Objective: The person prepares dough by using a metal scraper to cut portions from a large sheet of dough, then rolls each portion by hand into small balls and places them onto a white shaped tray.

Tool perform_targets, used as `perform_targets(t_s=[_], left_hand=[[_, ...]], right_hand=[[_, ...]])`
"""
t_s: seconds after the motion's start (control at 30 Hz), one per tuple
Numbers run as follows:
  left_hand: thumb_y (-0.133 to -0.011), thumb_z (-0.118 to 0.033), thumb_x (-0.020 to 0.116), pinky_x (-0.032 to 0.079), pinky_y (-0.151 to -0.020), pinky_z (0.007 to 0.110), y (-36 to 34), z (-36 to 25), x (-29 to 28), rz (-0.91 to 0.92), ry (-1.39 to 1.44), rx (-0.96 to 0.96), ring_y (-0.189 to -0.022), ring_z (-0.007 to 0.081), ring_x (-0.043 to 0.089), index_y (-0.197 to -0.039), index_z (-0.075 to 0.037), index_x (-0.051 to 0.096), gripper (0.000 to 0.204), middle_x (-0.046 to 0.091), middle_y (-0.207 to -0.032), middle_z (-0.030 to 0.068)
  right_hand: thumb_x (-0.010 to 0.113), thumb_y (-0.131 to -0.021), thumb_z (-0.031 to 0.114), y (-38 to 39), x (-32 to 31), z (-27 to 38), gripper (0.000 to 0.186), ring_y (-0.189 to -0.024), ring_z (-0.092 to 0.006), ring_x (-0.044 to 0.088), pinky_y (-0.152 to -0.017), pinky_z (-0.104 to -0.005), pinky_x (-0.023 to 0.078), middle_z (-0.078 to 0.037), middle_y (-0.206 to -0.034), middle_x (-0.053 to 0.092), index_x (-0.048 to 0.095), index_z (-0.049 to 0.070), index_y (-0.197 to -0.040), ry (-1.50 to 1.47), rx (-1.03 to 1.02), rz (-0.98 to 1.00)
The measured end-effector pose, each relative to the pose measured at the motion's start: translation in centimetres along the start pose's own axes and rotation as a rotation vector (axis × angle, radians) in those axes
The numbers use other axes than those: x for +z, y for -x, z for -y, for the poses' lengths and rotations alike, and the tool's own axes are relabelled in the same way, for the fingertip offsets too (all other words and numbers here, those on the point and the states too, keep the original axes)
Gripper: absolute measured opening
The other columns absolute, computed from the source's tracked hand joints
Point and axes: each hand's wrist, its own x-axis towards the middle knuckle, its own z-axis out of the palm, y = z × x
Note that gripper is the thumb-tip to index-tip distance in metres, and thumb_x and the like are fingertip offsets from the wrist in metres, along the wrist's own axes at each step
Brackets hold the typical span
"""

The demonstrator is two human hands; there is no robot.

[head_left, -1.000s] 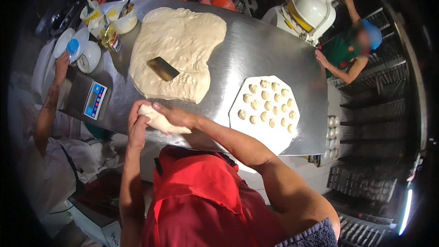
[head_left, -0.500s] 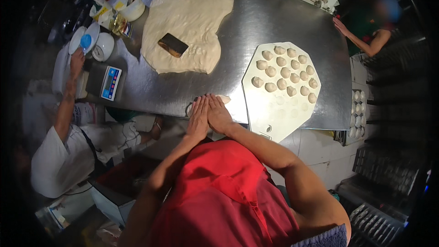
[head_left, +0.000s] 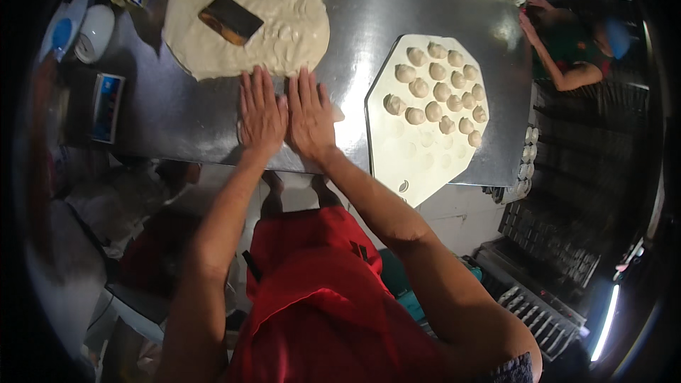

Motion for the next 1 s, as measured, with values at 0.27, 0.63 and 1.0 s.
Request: perform_targets(t_s=[0.27, 0.63, 1.0], left_hand=[[-0.114, -0.028, 0.042, 0.014, -0.135, 0.055, 8.0, -0.4, -2.2, 0.197, 0.246, 0.181, -0.167, 0.0398, 0.019, -0.167, 0.004, 0.034, 0.063, 0.026, -0.178, 0.0243], [-0.111, -0.029, 0.046, 0.014, -0.135, 0.058, -2.6, 0.2, 1.9, 0.014, 0.072, -0.023, -0.162, 0.05, 0.024, -0.164, 0.009, 0.033, 0.067, 0.033, -0.173, 0.027], [-0.107, -0.029, 0.057, 0.014, -0.135, 0.053, 9.5, -0.3, -2.6, 0.212, 0.041, 0.186, -0.166, 0.0393, 0.02, -0.168, 0.004, 0.028, 0.075, 0.025, -0.178, 0.021]], right_hand=[[0.046, -0.107, 0.021, 8.1, -2.8, 0.8, 0.064, -0.163, -0.0418, 0.028, -0.133, -0.0548, 0.021, -0.028, -0.172, 0.035, 0.038, -0.01, -0.162, -0.002, -0.051, 0.219], [0.053, -0.104, 0.046, -3.2, 1.7, -3.0, 0.085, -0.161, -0.0521, 0.025, -0.133, -0.0588, 0.019, -0.039, -0.169, 0.032, 0.036, -0.015, -0.16, -0.035, 0.073, 0.0], [0.057, -0.102, 0.024, 9.9, -2.5, -0.9, 0.07, -0.161, -0.0443, 0.031, -0.132, -0.0543, 0.024, -0.03, -0.169, 0.037, 0.038, -0.009, -0.162, -0.023, -0.116, 0.134]])
